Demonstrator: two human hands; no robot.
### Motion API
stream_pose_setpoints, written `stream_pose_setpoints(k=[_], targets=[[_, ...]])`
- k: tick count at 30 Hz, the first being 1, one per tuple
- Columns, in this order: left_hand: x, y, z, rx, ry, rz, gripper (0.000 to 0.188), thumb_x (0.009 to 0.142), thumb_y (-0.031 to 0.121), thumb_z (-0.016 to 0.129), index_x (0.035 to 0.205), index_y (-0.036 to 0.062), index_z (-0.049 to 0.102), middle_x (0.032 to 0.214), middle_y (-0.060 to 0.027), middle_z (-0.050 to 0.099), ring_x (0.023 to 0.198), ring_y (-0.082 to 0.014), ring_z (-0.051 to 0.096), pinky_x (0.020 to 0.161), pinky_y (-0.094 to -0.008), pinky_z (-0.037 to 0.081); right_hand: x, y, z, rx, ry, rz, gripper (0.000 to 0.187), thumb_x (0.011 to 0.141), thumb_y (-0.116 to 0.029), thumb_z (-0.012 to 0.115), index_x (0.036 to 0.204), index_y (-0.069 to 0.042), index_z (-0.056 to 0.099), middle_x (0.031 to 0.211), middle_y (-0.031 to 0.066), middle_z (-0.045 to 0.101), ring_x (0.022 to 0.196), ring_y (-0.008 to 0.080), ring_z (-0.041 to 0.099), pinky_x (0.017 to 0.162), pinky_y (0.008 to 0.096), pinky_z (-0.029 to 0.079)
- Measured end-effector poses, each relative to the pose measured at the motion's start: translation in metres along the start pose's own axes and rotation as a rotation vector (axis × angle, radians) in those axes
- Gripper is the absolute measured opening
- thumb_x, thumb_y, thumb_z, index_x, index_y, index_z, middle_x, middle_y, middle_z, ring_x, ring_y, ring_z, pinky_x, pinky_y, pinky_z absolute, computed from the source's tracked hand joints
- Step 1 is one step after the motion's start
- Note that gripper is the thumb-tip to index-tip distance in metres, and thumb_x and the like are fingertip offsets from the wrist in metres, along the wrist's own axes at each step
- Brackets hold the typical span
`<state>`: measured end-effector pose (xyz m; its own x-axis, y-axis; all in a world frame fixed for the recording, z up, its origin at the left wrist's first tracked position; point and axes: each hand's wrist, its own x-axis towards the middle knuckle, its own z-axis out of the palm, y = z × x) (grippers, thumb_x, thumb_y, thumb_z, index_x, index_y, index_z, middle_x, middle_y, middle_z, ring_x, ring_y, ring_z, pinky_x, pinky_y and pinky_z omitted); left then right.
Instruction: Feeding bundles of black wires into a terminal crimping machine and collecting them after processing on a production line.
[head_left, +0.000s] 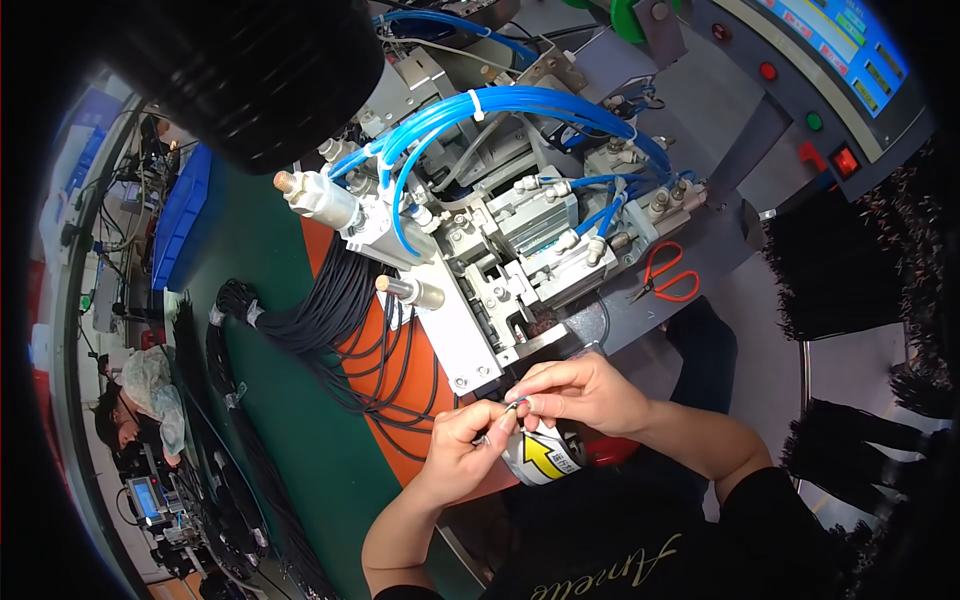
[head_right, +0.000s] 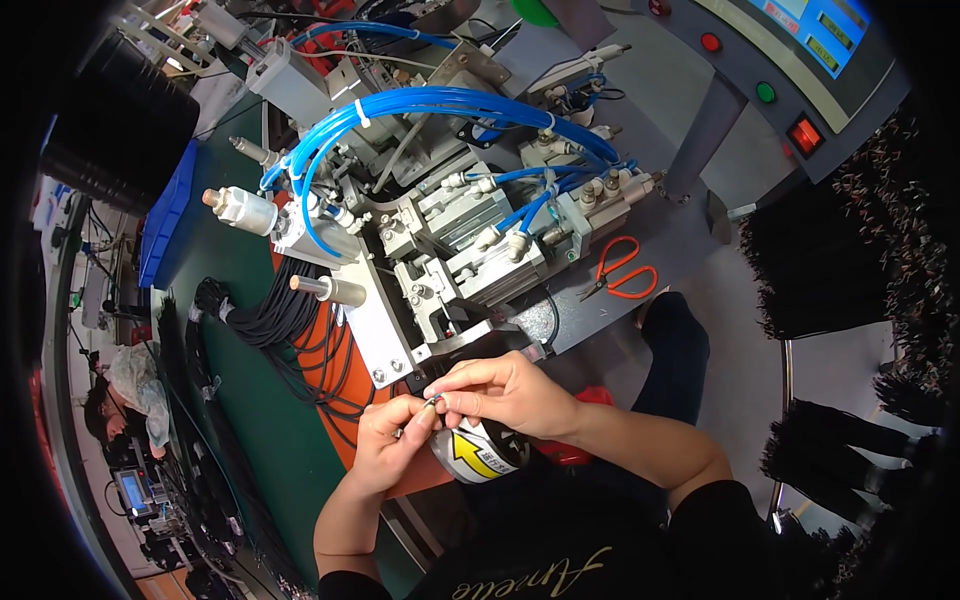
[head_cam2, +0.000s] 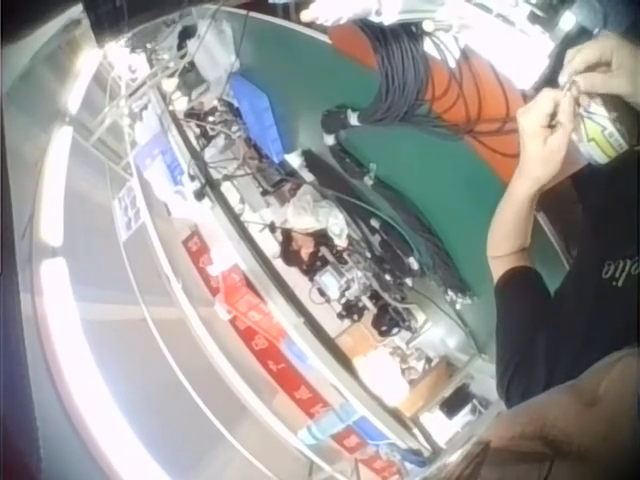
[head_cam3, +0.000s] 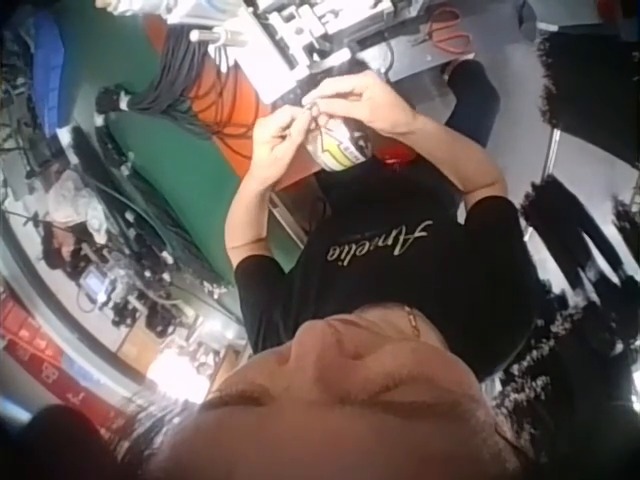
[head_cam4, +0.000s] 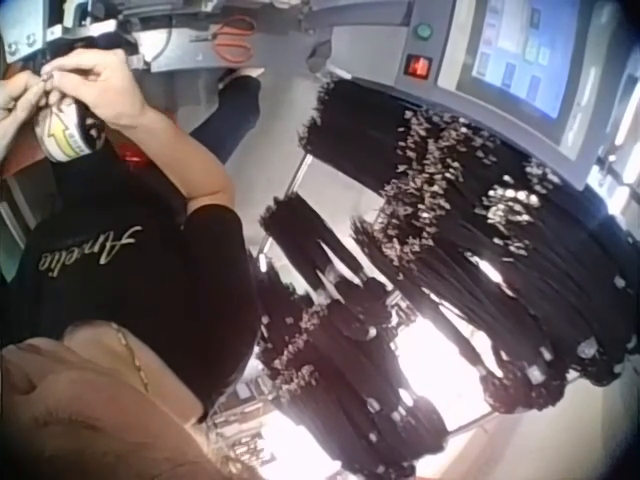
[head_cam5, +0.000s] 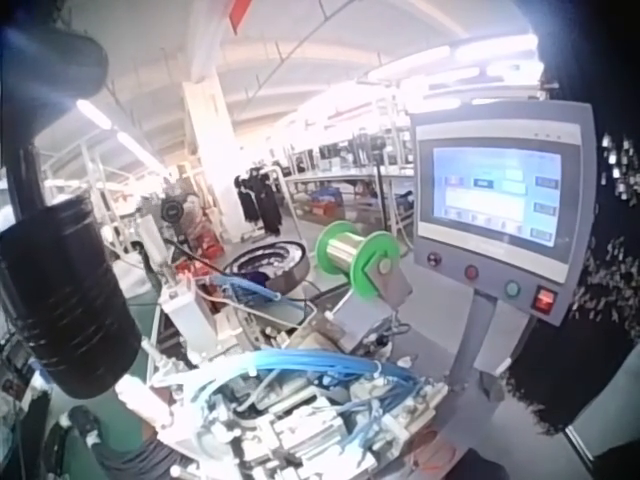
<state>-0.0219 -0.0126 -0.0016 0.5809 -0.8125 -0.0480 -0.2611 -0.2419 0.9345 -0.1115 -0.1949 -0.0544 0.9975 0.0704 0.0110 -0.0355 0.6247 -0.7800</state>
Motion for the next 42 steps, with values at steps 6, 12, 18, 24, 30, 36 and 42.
stream_pose_setpoints(k=[6, 12, 18, 24, 30, 36, 42], targets=[[0.0, -0.012, -0.013, -0.296, -0.147, -0.213, 0.011, 0.095, 0.006, 0.058, 0.092, -0.0018, 0.065, 0.079, -0.0038, 0.066, 0.071, -0.0077, 0.059, 0.065, -0.0236, 0.048, 0.004, -0.001, -0.005, -0.053, -0.05, -0.012, 0.021, 0.095, -0.004, 0.06, 0.114, 0.003, 0.066, 0.095, 0.0074, 0.068, 0.078, 0.0083, 0.064, 0.064, 0.0197, 0.05], [0.0, -0.014, -0.015, -0.377, -0.171, -0.28, 0.012, 0.095, 0.008, 0.058, 0.091, -0.001, 0.065, 0.078, -0.0021, 0.066, 0.07, -0.0064, 0.058, 0.064, -0.0233, 0.047, 0.006, -0.005, -0.001, -0.135, 0.019, -0.02, 0.016, 0.092, 0.002, 0.061, 0.106, 0.006, 0.068, 0.097, 0.0116, 0.067, 0.073, 0.0113, 0.067, 0.057, 0.0205, 0.05], [0.002, -0.005, -0.006, -0.098, -0.155, -0.186, 0.016, 0.096, 0.01, 0.057, 0.086, -0.0008, 0.064, 0.069, -0.0006, 0.063, 0.066, -0.0057, 0.056, 0.06, -0.0237, 0.046, 0.006, -0.011, -0.005, -0.667, 0.028, -0.198, 0.014, 0.09, 0.0, 0.064, 0.101, 0.004, 0.07, 0.092, 0.0099, 0.068, 0.066, 0.0095, 0.066, 0.053, 0.0203, 0.048], [0.007, -0.005, -0.015, -0.287, -0.24, -0.372, 0.019, 0.096, 0.01, 0.058, 0.082, -0.0011, 0.063, 0.064, -0.0026, 0.063, 0.061, -0.0053, 0.054, 0.057, -0.0241, 0.044, 0.005, -0.013, -0.005, -0.598, 0.016, -0.13, 0.01, 0.086, -0.002, 0.068, 0.095, 0.003, 0.07, 0.089, 0.0091, 0.068, 0.059, 0.0086, 0.063, 0.05, 0.0206, 0.045], [-0.004, 0.0, 0.013, 0.391, -0.001, 0.075, 0.007, 0.087, 0.006, 0.064, 0.092, 0.0013, 0.065, 0.071, -0.0052, 0.06, 0.057, -0.0156, 0.057, 0.056, -0.0298, 0.047, 0.003, -0.024, 0.009, -1.243, 0.101, -0.394, 0.007, 0.081, -0.007, 0.068, 0.078, -0.001, 0.065, 0.074, 0.0076, 0.06, 0.052, 0.0169, 0.059, 0.047, 0.0274, 0.045], [-0.005, -0.004, 0.014, 0.833, 0.099, 0.389, 0.039, 0.071, 0.002, 0.067, 0.109, 0.0006, 0.064, 0.086, -0.009, 0.058, 0.067, -0.0248, 0.061, 0.058, -0.0343, 0.05, 0.002, -0.02, 0.004, -1.544, 0.094, -0.443, 0.013, 0.078, -0.01, 0.064, 0.069, -0.005, 0.056, 0.065, 0.0073, 0.049, 0.052, 0.0251, 0.056, 0.047, 0.0355, 0.046], [-0.006, -0.005, 0.015, 0.804, 0.072, 0.359, 0.049, 0.066, 0.001, 0.064, 0.116, -0.0017, 0.063, 0.088, -0.0095, 0.056, 0.07, -0.0231, 0.059, 0.059, -0.0329, 0.049, 0.002, -0.013, -0.001, -1.54, 0.097, -0.453, 0.011, 0.078, -0.01, 0.065, 0.073, -0.004, 0.057, 0.068, 0.0071, 0.051, 0.054, 0.0244, 0.058, 0.05, 0.0345, 0.048]])
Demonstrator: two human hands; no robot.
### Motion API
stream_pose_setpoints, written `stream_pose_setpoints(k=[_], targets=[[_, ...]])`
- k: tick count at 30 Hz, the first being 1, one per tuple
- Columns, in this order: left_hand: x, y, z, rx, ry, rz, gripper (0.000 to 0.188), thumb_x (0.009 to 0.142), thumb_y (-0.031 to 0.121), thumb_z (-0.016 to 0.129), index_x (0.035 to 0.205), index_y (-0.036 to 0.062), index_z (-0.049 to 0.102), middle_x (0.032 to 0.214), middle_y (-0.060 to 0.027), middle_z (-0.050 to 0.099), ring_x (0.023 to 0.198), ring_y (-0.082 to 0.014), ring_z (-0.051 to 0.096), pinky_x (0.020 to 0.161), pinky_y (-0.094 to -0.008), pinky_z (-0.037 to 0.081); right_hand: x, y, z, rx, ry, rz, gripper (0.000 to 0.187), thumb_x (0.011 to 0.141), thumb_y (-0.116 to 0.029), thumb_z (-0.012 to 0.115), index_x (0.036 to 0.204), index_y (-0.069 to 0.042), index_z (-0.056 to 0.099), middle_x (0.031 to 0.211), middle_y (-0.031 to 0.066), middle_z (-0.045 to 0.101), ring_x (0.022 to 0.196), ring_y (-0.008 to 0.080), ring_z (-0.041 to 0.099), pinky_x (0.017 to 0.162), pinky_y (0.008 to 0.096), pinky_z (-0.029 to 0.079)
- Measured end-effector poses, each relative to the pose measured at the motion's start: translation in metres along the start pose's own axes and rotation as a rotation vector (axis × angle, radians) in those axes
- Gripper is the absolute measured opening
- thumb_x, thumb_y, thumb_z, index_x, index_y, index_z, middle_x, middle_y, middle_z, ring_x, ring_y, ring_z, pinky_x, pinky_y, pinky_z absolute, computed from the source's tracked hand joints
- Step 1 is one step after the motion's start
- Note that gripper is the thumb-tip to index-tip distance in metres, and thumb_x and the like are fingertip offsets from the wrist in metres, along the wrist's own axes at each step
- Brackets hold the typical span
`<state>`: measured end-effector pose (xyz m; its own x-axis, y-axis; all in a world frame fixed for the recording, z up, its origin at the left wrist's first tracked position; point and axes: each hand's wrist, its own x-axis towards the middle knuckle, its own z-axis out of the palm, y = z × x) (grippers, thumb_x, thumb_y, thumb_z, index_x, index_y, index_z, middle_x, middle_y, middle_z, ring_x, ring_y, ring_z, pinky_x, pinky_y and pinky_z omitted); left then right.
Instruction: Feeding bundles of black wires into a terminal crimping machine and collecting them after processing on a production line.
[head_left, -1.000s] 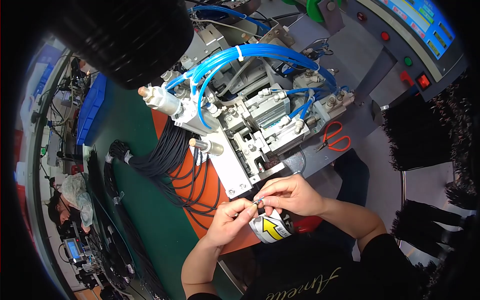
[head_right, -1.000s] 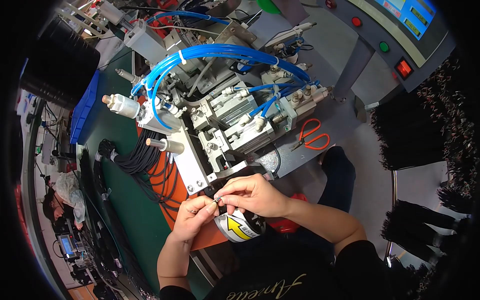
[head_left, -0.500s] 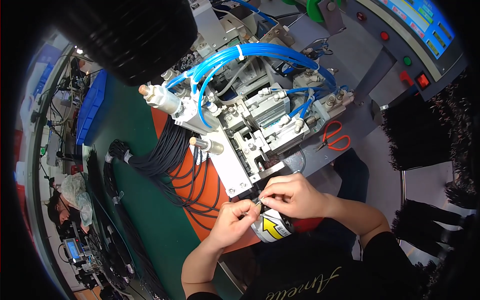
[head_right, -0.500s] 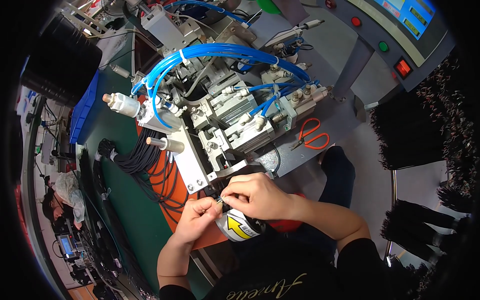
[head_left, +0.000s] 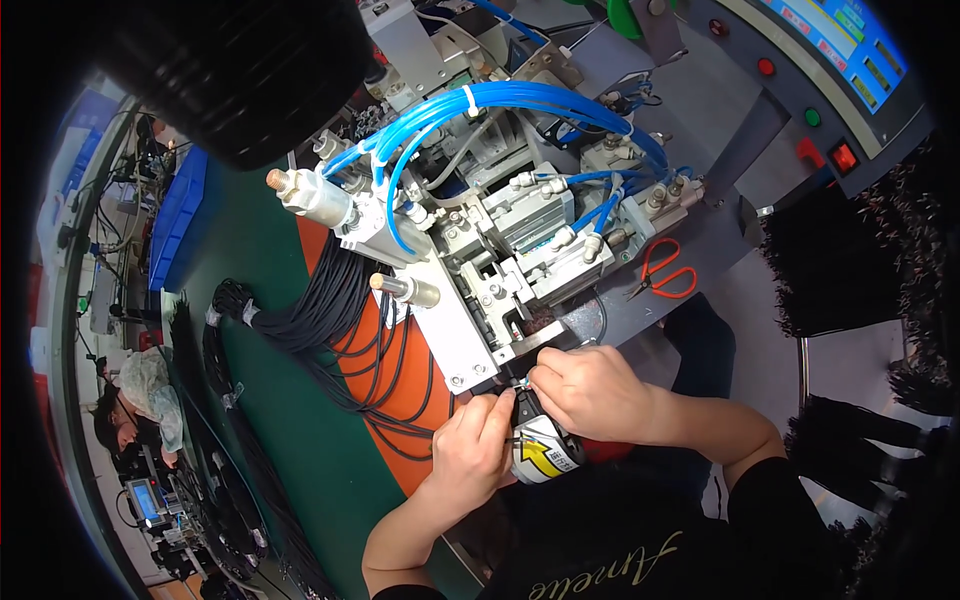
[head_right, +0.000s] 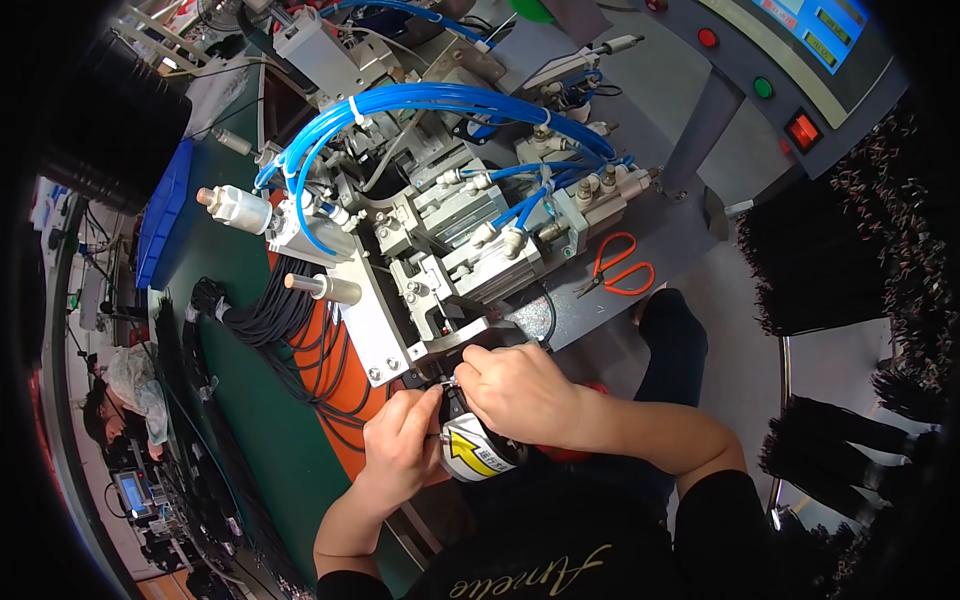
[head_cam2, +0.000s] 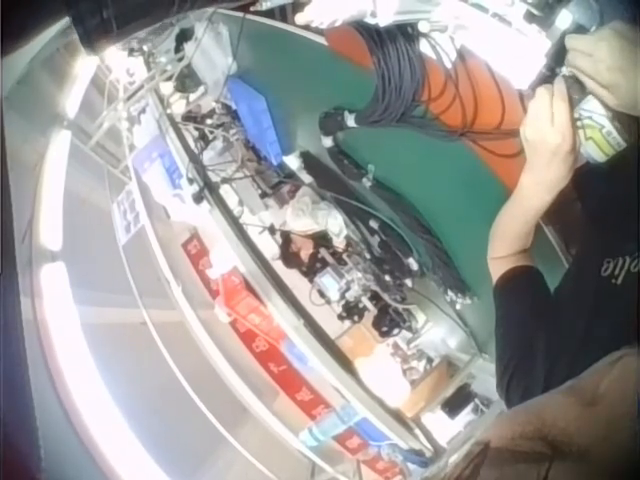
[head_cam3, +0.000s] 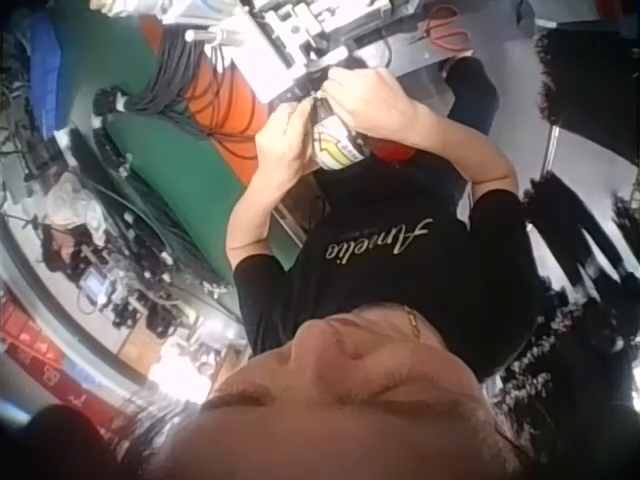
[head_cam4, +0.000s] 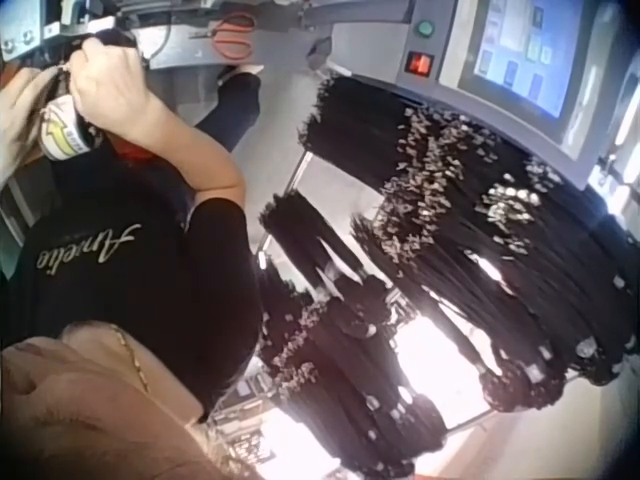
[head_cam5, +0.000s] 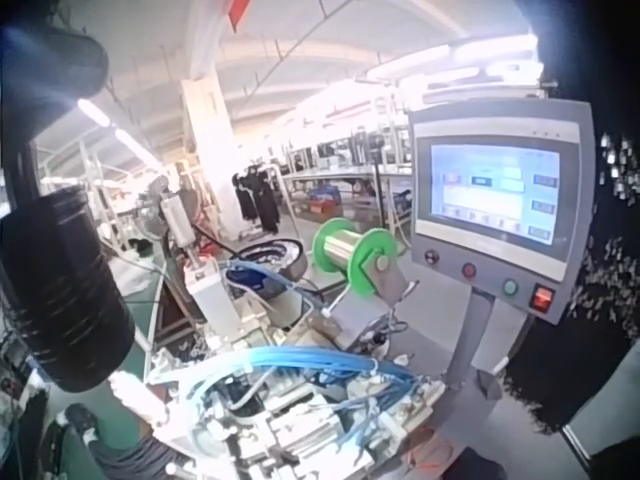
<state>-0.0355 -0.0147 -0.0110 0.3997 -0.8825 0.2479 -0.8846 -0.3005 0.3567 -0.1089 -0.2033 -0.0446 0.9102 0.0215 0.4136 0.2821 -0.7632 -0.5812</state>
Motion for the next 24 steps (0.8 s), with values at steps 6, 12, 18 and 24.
stream_pose_setpoints(k=[6, 12, 18, 24], targets=[[0.006, 0.005, -0.009, 0.12, -0.125, 0.099, 0.051, 0.07, 0.005, 0.061, 0.12, -0.0028, 0.061, 0.085, -0.0086, 0.051, 0.071, -0.022, 0.056, 0.059, -0.0315, 0.049, 0.0, -0.007, -0.002, -0.153, -0.088, 0.004, 0.009, 0.078, -0.009, 0.065, 0.075, -0.003, 0.058, 0.072, 0.0071, 0.055, 0.055, 0.0256, 0.058, 0.051, 0.0346, 0.049], [0.014, 0.007, -0.013, 0.183, -0.21, 0.122, 0.051, 0.072, 0.007, 0.06, 0.121, -0.0044, 0.059, 0.086, -0.0084, 0.05, 0.073, -0.0215, 0.055, 0.059, -0.0298, 0.049, 0.005, 0.003, -0.004, 0.035, -0.109, 0.054, 0.008, 0.078, -0.009, 0.065, 0.078, -0.002, 0.061, 0.076, 0.0081, 0.061, 0.057, 0.0274, 0.062, 0.051, 0.0365, 0.049], [0.013, 0.006, -0.013, 0.191, -0.224, 0.094, 0.05, 0.073, 0.008, 0.059, 0.122, -0.0032, 0.059, 0.088, -0.0083, 0.05, 0.074, -0.0224, 0.056, 0.062, -0.0319, 0.049, 0.004, -0.001, -0.001, 0.096, 0.054, 0.086, 0.007, 0.078, -0.008, 0.066, 0.077, -0.002, 0.064, 0.069, 0.0087, 0.062, 0.059, 0.0288, 0.064, 0.052, 0.0385, 0.051], [0.005, -0.006, -0.009, 0.067, -0.066, 0.044, 0.046, 0.069, 0.003, 0.064, 0.115, 0.0033, 0.065, 0.087, -0.0078, 0.055, 0.076, -0.0233, 0.057, 0.066, -0.0358, 0.049, 0.006, 0.011, 0.004, 0.202, -0.005, 0.172, 0.007, 0.079, -0.009, 0.066, 0.077, -0.003, 0.064, 0.064, 0.0079, 0.061, 0.057, 0.0273, 0.063, 0.052, 0.0386, 0.05]])
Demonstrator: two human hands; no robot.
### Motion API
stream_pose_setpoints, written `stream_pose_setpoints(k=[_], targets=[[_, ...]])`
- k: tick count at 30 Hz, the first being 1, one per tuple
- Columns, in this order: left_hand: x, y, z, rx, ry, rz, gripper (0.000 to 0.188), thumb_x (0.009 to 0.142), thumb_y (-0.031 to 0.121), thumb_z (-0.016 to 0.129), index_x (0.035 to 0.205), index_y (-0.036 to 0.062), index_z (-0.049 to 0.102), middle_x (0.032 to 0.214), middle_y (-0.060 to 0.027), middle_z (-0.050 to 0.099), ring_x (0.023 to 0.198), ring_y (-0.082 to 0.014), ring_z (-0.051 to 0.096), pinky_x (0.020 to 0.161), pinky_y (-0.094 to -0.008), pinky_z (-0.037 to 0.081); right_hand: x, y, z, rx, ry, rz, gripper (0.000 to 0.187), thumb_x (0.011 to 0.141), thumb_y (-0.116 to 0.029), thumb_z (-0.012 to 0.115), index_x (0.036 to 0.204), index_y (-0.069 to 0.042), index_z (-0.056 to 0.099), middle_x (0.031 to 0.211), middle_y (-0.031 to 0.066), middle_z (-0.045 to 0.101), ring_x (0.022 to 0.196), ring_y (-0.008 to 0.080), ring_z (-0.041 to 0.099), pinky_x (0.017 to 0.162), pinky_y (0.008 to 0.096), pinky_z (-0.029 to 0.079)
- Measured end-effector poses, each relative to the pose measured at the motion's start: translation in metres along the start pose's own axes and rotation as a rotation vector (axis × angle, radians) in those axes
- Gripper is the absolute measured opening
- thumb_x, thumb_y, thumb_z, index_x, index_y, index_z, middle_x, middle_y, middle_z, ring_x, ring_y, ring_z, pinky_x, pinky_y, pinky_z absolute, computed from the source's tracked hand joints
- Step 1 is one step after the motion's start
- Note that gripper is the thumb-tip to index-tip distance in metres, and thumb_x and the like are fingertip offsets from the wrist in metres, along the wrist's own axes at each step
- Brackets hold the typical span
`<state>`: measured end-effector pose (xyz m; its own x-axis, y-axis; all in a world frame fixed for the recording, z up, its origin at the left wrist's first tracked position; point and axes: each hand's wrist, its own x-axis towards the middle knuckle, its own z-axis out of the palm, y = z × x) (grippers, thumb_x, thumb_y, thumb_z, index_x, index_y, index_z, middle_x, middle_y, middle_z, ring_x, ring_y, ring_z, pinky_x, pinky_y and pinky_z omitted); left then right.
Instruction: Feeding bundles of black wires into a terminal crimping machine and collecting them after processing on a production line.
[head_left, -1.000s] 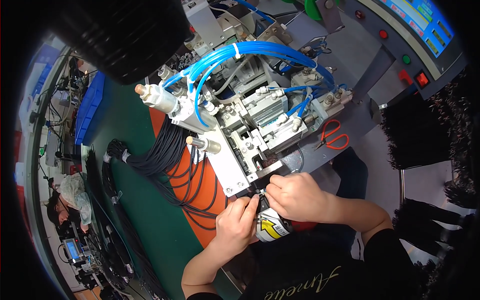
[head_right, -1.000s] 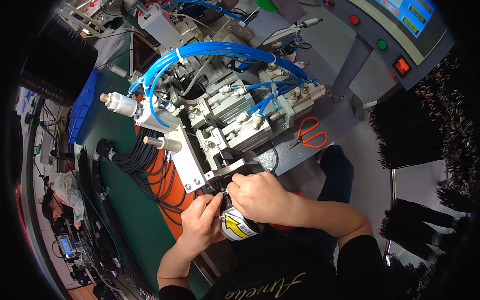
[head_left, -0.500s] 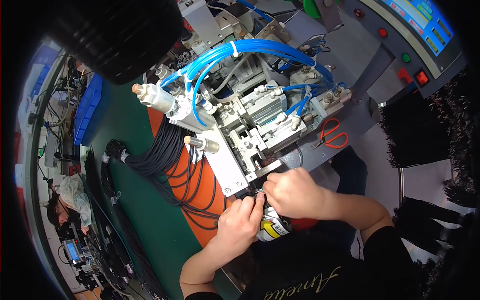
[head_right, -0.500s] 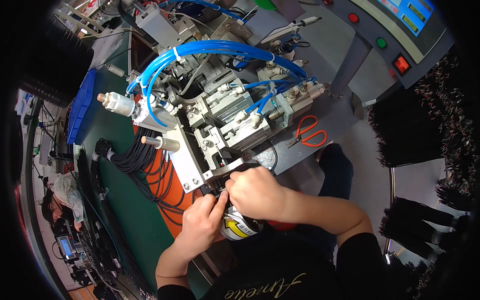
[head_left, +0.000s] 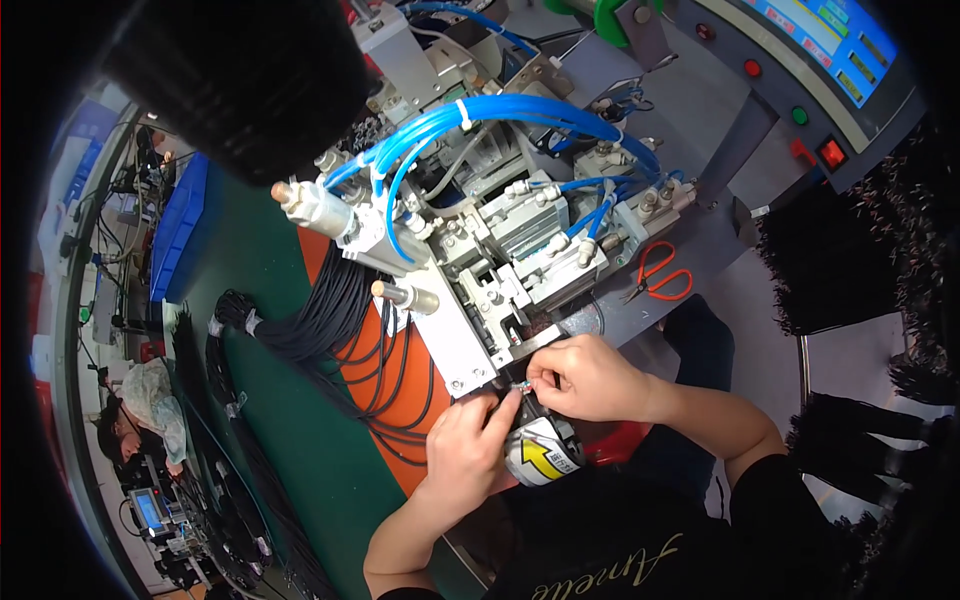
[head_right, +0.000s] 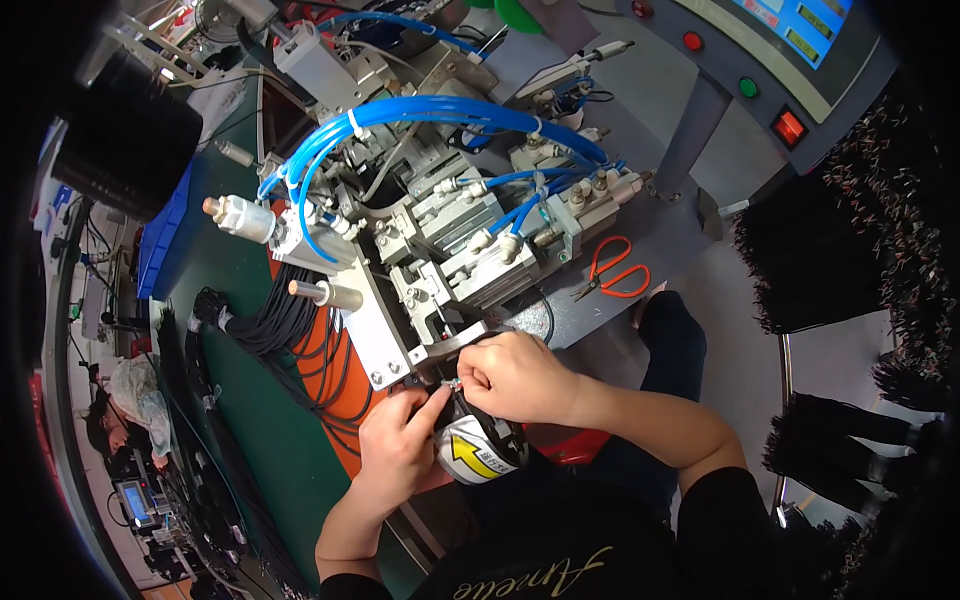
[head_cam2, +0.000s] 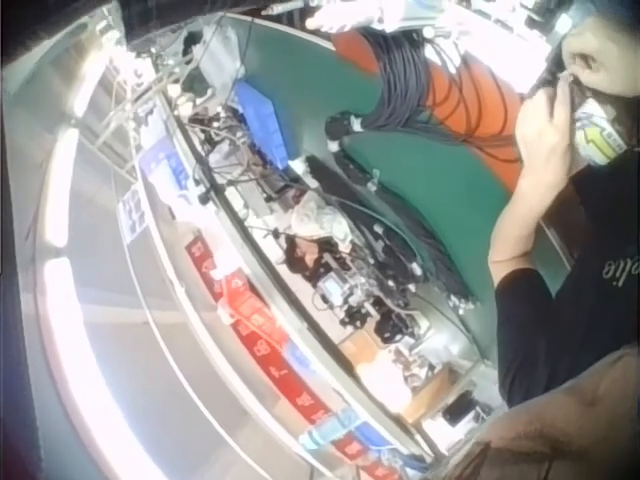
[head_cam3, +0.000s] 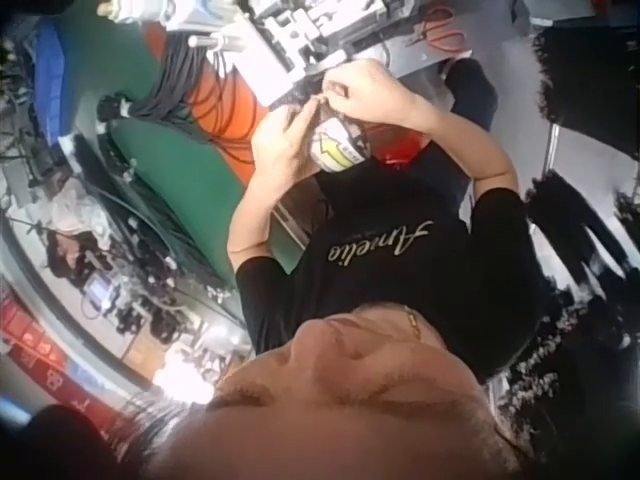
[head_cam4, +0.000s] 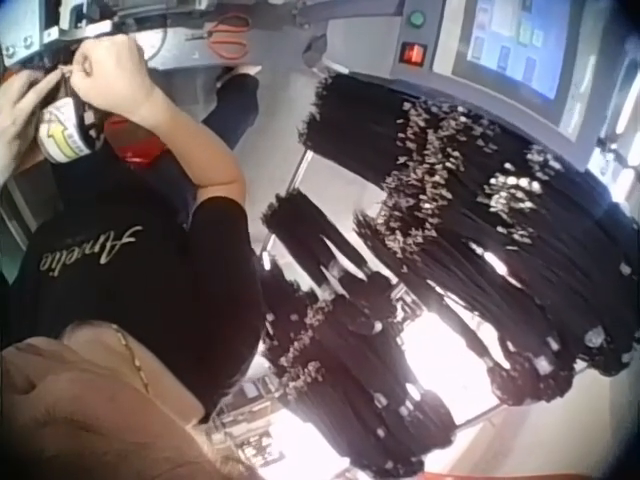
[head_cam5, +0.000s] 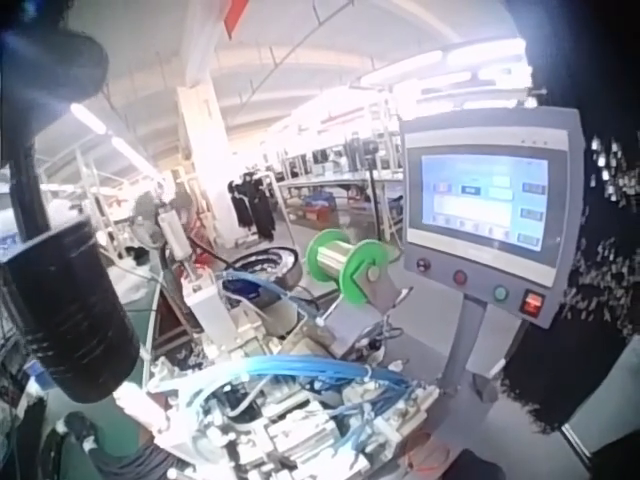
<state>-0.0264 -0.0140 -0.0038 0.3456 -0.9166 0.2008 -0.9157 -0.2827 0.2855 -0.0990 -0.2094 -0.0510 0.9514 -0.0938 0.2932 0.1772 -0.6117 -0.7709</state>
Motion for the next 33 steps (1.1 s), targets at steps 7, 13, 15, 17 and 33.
stream_pose_setpoints(k=[7, 13, 15, 17, 33], targets=[[-0.032, -0.004, 0.003, -0.045, 0.155, -0.173, 0.033, 0.073, -0.004, 0.069, 0.106, 0.0042, 0.067, 0.085, -0.0083, 0.057, 0.072, -0.0237, 0.06, 0.059, -0.0351, 0.049, -0.006, 0.001, -0.001, 0.192, -0.082, 0.155, 0.007, 0.078, -0.012, 0.066, 0.08, -0.005, 0.065, 0.072, 0.011, 0.064, 0.064, 0.0316, 0.064, 0.057, 0.0394, 0.052], [-0.029, -0.003, 0.009, -0.127, 0.164, -0.32, 0.024, 0.078, -0.004, 0.07, 0.101, 0.001, 0.067, 0.081, -0.0091, 0.057, 0.063, -0.0224, 0.06, 0.052, -0.0328, 0.047, -0.016, -0.036, 0.0, 0.275, 0.054, -0.162, 0.013, 0.082, -0.011, 0.071, 0.092, -0.003, 0.068, 0.082, 0.0102, 0.065, 0.06, 0.0256, 0.063, 0.054, 0.0341, 0.05], [-0.02, -0.003, 0.002, -0.31, 0.176, -0.273, 0.02, 0.079, -0.004, 0.07, 0.098, -0.0006, 0.067, 0.077, -0.009, 0.059, 0.06, -0.0208, 0.06, 0.051, -0.0314, 0.047, -0.015, -0.037, 0.005, 0.384, 0.009, -0.237, 0.015, 0.083, -0.011, 0.071, 0.095, -0.003, 0.068, 0.084, 0.011, 0.065, 0.061, 0.0261, 0.063, 0.054, 0.0339, 0.049], [-0.017, -0.006, 0.0, -0.405, 0.181, -0.255, 0.018, 0.079, -0.004, 0.07, 0.097, -0.0014, 0.067, 0.076, -0.009, 0.059, 0.059, -0.02, 0.06, 0.05, -0.0308, 0.046, -0.013, -0.024, 0.016, 0.375, 0.099, -0.215, 0.017, 0.084, -0.008, 0.07, 0.099, -0.002, 0.068, 0.085, 0.0098, 0.066, 0.061, 0.0212, 0.064, 0.055, 0.031, 0.049], [-0.004, 0.002, 0.009, -0.771, 0.152, -0.357, 0.013, 0.083, -0.002, 0.069, 0.096, -0.0019, 0.068, 0.072, -0.01, 0.064, 0.058, -0.0169, 0.061, 0.052, -0.0277, 0.045, -0.013, -0.015, 0.003, 1.188, -0.126, 0.445, 0.012, 0.091, -0.001, 0.062, 0.103, 0.002, 0.065, 0.087, 0.0043, 0.064, 0.059, 0.0044, 0.057, 0.053, 0.0165, 0.041]])
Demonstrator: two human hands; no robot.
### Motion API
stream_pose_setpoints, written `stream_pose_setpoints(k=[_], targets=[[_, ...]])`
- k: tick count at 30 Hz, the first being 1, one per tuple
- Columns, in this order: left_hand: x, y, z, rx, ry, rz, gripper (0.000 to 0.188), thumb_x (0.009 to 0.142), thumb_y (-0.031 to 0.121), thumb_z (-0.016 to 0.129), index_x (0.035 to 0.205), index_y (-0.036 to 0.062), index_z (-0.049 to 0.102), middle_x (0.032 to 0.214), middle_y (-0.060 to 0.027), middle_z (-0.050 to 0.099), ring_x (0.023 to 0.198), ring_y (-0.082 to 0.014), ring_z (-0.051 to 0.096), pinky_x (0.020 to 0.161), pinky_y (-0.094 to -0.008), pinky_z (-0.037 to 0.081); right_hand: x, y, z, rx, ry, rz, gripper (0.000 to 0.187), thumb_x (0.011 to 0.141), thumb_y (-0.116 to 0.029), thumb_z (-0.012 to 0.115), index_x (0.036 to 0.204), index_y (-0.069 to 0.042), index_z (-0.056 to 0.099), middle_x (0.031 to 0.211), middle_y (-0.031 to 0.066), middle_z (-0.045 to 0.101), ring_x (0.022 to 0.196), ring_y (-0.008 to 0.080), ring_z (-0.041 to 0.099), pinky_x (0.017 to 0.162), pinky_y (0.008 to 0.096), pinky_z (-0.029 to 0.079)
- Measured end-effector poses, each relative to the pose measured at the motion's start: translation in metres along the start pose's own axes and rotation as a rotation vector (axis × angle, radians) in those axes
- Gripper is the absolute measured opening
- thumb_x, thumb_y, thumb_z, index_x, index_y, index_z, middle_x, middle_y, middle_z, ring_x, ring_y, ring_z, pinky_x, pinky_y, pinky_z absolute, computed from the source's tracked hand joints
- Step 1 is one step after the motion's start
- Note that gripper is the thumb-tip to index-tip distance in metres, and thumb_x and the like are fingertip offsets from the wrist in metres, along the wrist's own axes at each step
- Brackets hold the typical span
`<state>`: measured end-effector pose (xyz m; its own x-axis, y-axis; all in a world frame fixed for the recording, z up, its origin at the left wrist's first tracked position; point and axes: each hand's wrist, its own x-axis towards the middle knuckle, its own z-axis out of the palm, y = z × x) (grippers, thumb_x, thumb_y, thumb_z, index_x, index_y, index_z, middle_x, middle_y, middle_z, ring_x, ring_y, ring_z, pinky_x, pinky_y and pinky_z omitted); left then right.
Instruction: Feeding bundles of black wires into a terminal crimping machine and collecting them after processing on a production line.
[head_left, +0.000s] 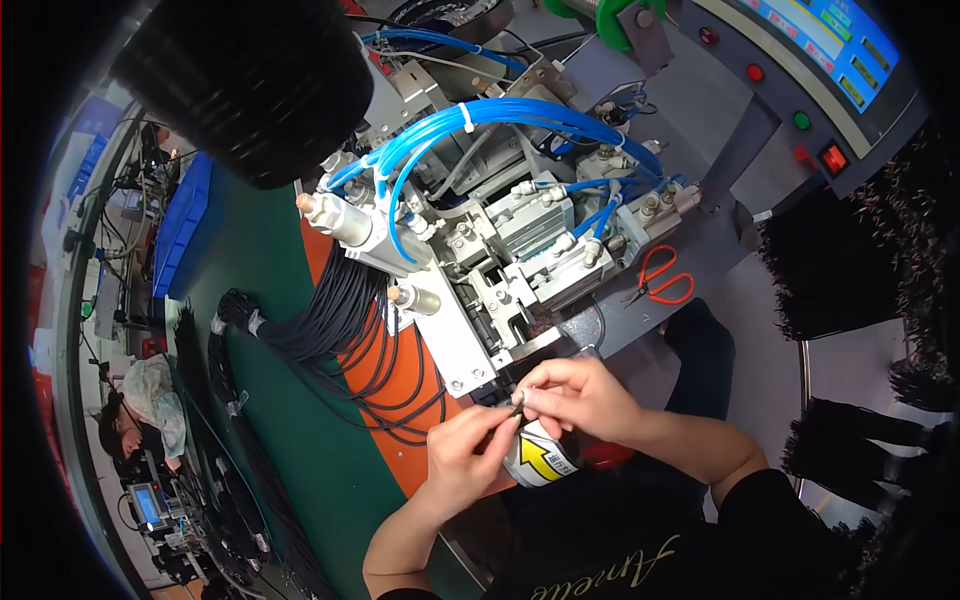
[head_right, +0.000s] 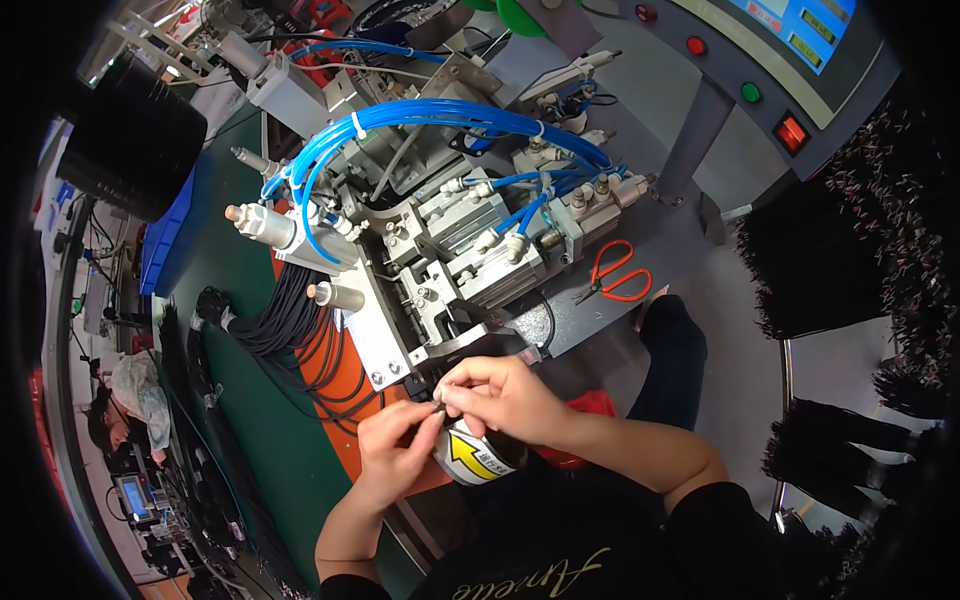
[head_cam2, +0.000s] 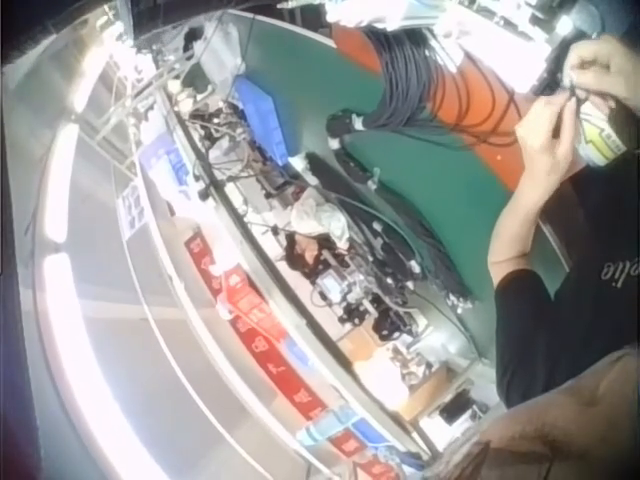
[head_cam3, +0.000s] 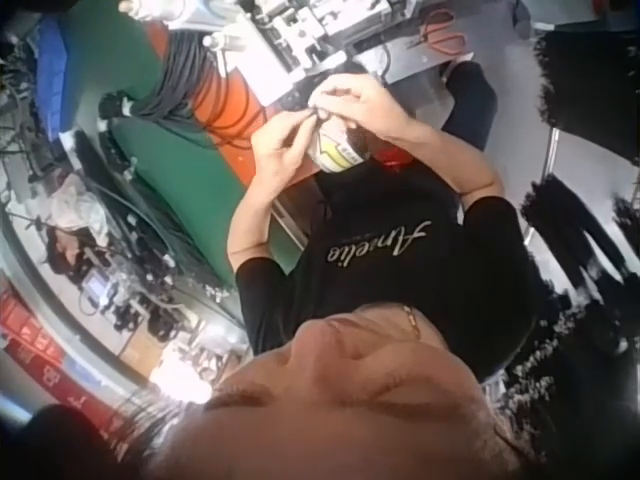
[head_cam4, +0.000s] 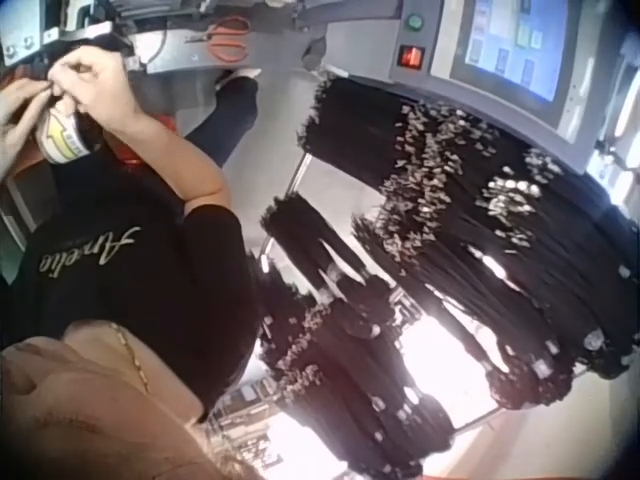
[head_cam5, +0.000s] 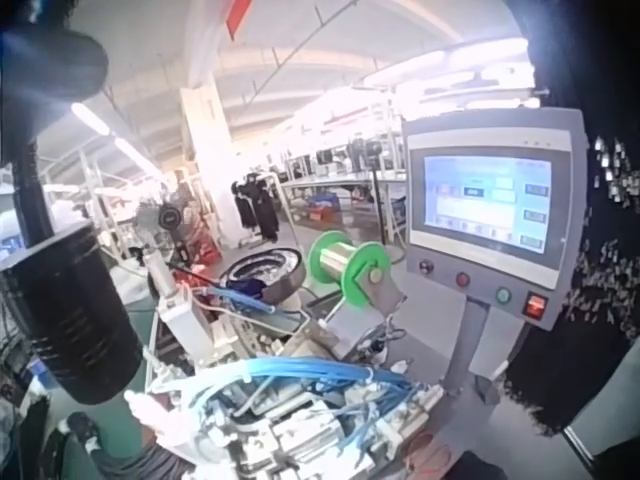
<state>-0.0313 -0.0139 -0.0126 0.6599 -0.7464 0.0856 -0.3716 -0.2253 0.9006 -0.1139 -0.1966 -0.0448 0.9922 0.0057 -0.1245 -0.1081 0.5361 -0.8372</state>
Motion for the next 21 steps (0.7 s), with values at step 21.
stream_pose_setpoints(k=[21], targets=[[0.003, 0.007, 0.005, 0.212, 0.028, 0.143, 0.006, 0.083, 0.001, 0.069, 0.083, 0.0004, 0.063, 0.062, -0.0066, 0.06, 0.049, -0.0146, 0.057, 0.046, -0.0269, 0.044, -0.005, 0.014, 0.006, 0.061, 0.021, -0.143, 0.027, 0.095, -0.011, 0.062, 0.119, 0.003, 0.062, 0.096, 0.005, 0.065, 0.083, 0.0083, 0.063, 0.075, 0.0204, 0.05]])
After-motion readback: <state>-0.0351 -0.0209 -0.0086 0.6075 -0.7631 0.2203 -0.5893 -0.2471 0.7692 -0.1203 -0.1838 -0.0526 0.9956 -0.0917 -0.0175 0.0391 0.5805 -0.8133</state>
